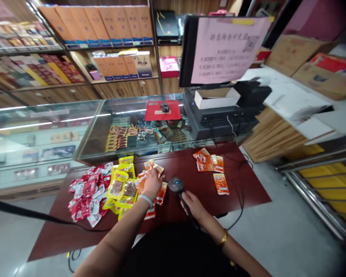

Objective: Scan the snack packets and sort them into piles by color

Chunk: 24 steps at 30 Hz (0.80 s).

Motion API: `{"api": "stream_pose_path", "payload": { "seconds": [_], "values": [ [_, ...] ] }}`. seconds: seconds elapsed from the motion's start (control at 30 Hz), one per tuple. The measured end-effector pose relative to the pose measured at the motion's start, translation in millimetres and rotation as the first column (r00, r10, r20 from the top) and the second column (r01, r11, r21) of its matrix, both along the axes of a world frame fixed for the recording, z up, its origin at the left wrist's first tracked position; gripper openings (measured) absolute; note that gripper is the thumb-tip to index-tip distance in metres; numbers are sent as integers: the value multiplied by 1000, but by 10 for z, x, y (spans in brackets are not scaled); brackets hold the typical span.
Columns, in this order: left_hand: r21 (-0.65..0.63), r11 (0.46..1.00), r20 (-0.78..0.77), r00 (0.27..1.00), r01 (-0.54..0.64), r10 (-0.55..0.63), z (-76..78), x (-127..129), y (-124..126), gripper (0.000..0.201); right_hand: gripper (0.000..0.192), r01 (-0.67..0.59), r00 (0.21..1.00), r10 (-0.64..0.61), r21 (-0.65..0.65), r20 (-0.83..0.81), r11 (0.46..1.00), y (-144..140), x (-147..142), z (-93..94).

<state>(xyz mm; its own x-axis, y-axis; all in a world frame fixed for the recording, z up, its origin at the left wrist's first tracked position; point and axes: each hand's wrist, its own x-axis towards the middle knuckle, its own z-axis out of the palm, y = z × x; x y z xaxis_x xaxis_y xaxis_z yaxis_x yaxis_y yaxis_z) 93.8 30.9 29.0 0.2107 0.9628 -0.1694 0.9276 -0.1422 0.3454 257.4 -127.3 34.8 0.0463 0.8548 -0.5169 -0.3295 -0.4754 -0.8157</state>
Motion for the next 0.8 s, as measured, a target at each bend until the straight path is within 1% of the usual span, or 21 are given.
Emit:
{"api": "stream_pose_path", "payload": {
  "seconds": [0.1,0.17,0.23,0.3,0.4,0.5,0.6,0.63,0.67,0.7,0.8],
  "values": [
    [-65,982,64,983,178,-174,-72,522,-59,25,51,84,996,-85,-23,-14,996,-115,269,-76],
    [-98,949,104,951,301,-291,-136,877,-140,20,52,149,988,-150,-51,-24,988,-222,460,-118],
    [-126,902,154,907,412,-392,-192,1228,-240,23,53,227,973,-230,-92,-29,970,-353,653,-148],
    [-157,854,200,863,496,-464,-226,1568,-341,29,54,316,946,-322,-127,-28,940,-503,841,-167],
    [-206,780,216,805,591,-553,-247,2040,-477,29,56,472,878,-479,-149,-9,869,-746,1095,-181],
    [-219,691,187,725,689,-663,-279,2439,-610,38,57,561,825,-564,-156,28,813,-971,1295,-189],
    [-232,567,146,605,790,-783,-346,2739,-770,49,57,625,778,-626,-160,51,764,-1140,1428,-205],
    [-243,534,125,572,810,-811,-371,2813,-827,50,55,647,760,-648,-155,53,747,-1181,1459,-212],
    [-251,513,104,549,821,-829,-392,2873,-882,49,54,664,746,-664,-145,52,734,-1214,1483,-218],
    [-254,504,82,538,826,-839,-409,2916,-932,47,52,679,733,-679,-134,53,722,-1241,1504,-222],
    [-219,524,31,543,823,-839,-425,2939,-1009,35,52,687,725,-687,-134,53,714,-1284,1547,-220]
  ]
}}
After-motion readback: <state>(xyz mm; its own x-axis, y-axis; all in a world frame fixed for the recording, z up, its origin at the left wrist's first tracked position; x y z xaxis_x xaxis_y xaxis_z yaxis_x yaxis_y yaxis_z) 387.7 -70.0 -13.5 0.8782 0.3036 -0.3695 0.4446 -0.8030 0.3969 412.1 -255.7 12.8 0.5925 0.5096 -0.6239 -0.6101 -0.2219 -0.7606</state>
